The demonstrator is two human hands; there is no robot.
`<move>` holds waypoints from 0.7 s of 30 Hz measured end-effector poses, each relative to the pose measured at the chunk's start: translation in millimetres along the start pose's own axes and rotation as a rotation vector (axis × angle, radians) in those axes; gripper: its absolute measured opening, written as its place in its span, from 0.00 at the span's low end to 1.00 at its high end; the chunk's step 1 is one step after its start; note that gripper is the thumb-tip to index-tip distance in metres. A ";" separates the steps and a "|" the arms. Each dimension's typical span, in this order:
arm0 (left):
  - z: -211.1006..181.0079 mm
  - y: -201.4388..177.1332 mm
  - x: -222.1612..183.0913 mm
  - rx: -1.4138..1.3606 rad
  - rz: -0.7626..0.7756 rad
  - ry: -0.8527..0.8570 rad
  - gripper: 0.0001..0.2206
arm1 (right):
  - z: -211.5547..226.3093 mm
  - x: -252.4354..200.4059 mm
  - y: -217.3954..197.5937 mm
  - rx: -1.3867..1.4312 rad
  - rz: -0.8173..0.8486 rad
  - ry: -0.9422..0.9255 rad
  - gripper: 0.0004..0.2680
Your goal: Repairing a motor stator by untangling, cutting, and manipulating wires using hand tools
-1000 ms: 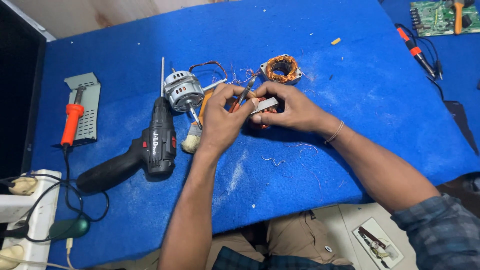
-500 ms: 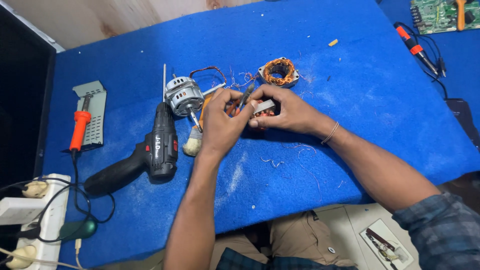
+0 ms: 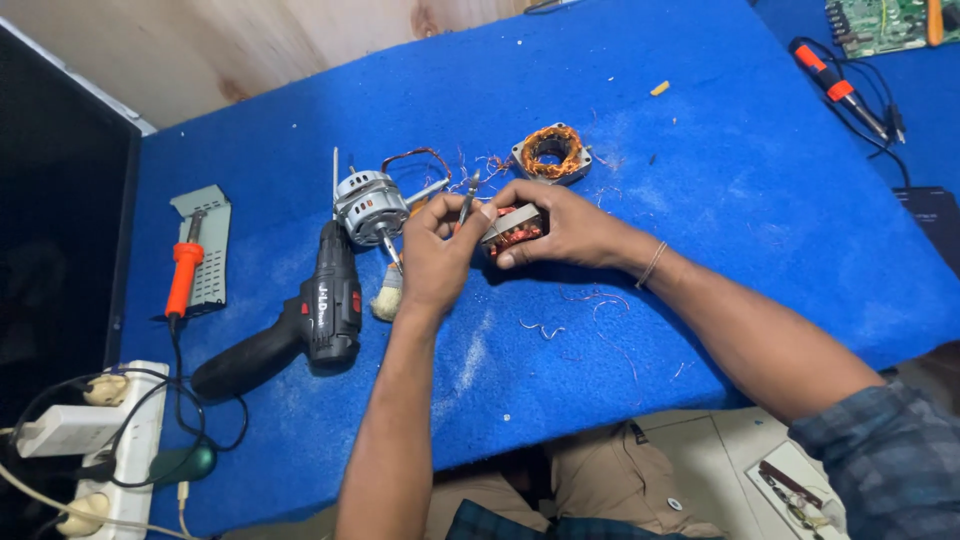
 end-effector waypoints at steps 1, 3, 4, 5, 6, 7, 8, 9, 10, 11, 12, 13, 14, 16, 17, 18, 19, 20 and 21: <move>1.2 1.0 1.6 0.008 0.002 0.002 0.06 | -0.9 0.4 -1.9 0.006 -0.002 -0.005 0.23; 4.6 4.8 4.7 -0.065 0.029 -0.075 0.07 | -3.2 0.3 -6.2 0.018 0.056 0.038 0.22; 5.8 6.3 2.4 -0.061 0.033 -0.074 0.07 | -0.8 0.6 -7.1 0.021 0.052 0.036 0.22; 7.4 8.4 -0.1 -0.084 0.026 -0.098 0.08 | 1.4 0.6 -8.3 0.016 0.066 0.046 0.21; 9.2 10.1 -2.7 -0.108 0.020 -0.122 0.09 | 3.6 0.6 -9.1 0.011 0.081 0.057 0.20; 10.5 12.0 -1.6 -0.105 0.019 -0.122 0.09 | 7.1 0.0 -9.4 0.014 0.081 0.055 0.20; 11.9 13.2 -0.5 -0.079 -0.005 -0.105 0.09 | 10.4 -0.4 -9.3 0.007 0.084 0.066 0.19; 13.6 14.8 0.4 -0.055 -0.029 -0.090 0.09 | 13.7 -0.9 -9.3 0.000 0.087 0.078 0.18; 9.6 15.5 -1.3 -0.054 -0.030 -0.092 0.09 | 13.8 -1.9 -7.5 0.001 0.088 0.079 0.18; 5.0 15.9 -2.2 -0.071 -0.038 -0.077 0.07 | 14.5 -2.1 -6.0 0.002 0.089 0.091 0.17; 0.4 16.3 -3.2 -0.087 -0.045 -0.061 0.07 | 15.1 -2.3 -4.3 0.002 0.090 0.103 0.16; -2.5 16.2 -6.2 -0.086 -0.048 -0.062 0.07 | 11.7 -2.0 -4.0 0.003 0.093 0.102 0.16; -5.2 15.9 -8.9 -0.131 -0.070 -0.071 0.07 | 8.4 -1.5 -4.0 0.027 0.079 0.087 0.16; -1.1 15.2 -9.1 -0.169 -0.101 -0.082 0.07 | 0.0 1.9 -2.7 0.057 0.073 0.071 0.17; 5.7 16.4 -6.2 -0.169 -0.128 -0.063 0.06 | -5.0 3.5 -3.2 0.079 0.052 0.038 0.17; 12.6 17.7 -3.4 -0.170 -0.155 -0.043 0.06 | -10.0 5.1 -3.8 0.101 0.030 0.005 0.18; 13.1 16.6 -4.4 -0.169 -0.156 -0.041 0.06 | -10.9 5.7 -3.9 0.100 0.031 0.003 0.18; 13.2 15.6 -5.1 -0.140 -0.163 -0.020 0.06 | -11.4 6.5 -4.5 0.114 0.025 -0.015 0.18; 12.6 15.3 -4.0 -0.111 -0.165 0.003 0.05 | -11.3 7.8 -6.3 0.127 0.015 -0.032 0.18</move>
Point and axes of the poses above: each hand's wrist, its own x-axis towards the middle knuckle, its own y-axis out of the palm, z = x × y, the point moved 1 cm from there along x, towards the middle knuckle, and after that the axes turned 14 degrees about x, right-handed, at the moved point
